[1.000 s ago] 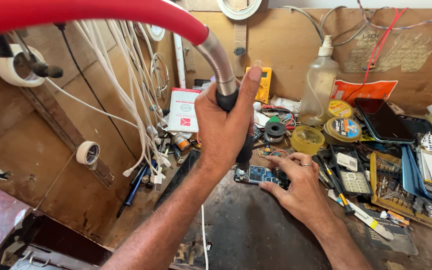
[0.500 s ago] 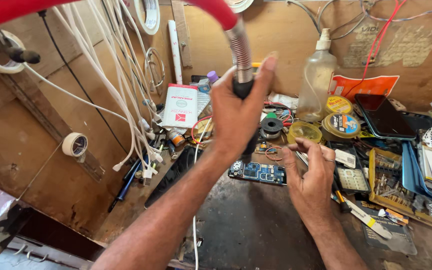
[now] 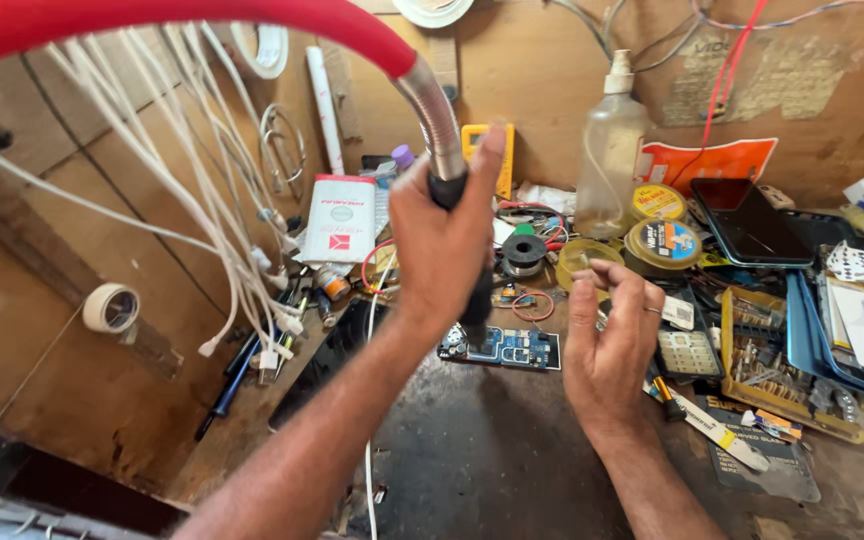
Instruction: The person uses a probe to test a circuit board on a workbench, then handles a heat gun to apply heat to the board components before putting it back.
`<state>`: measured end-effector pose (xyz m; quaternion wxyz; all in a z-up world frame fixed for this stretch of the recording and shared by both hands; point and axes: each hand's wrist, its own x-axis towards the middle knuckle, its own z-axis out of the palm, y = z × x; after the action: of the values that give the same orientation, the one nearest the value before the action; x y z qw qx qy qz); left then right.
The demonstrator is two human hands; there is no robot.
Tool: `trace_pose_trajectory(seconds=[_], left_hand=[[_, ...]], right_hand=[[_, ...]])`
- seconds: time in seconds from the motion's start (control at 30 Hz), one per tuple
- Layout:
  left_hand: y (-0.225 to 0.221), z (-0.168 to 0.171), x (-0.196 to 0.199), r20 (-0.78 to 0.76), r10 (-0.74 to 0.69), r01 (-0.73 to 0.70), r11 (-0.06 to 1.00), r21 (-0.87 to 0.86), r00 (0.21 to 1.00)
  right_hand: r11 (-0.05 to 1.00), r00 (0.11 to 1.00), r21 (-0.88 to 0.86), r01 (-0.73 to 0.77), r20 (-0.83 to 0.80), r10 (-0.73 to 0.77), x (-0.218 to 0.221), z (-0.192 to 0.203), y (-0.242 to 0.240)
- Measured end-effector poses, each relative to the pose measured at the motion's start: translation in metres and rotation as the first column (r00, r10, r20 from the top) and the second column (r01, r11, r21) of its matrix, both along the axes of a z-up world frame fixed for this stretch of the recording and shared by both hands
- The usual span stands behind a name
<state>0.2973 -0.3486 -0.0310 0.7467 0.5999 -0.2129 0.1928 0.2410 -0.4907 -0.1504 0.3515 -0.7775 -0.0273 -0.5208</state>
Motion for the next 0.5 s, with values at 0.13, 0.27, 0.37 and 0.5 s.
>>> trace_pose_trajectory(seconds=[0.13, 0.27, 0.37, 0.5], left_hand=[[-0.016, -0.002, 0.001, 0.198, 0.106, -0.121, 0.991, 0.064, 0.975], [-0.006, 0.005, 0.013, 0.178, 0.19, -0.21, 0.973, 0.098, 0.965], [-0.005, 0.001, 0.006, 0.119, 0.15, -0.16, 0.984, 0.082, 0.981], [-0.021, -0.005, 0.003, 0.275, 0.179, -0.209, 0.974, 0.086, 0.945]], right_hand=[[1.0, 1.0, -0.018, -0.019, -0.019, 0.019, 0.001, -0.001, 0.002], [1.0, 1.0, 0.004, -0.005, -0.026, 0.005, -0.003, -0.003, -0.001], [1.0, 1.0, 0.028, -0.001, -0.024, 0.002, 0.002, -0.004, -0.001], [1.0, 1.0, -0.015, -0.005, -0.03, 0.004, 0.004, -0.007, 0.001]])
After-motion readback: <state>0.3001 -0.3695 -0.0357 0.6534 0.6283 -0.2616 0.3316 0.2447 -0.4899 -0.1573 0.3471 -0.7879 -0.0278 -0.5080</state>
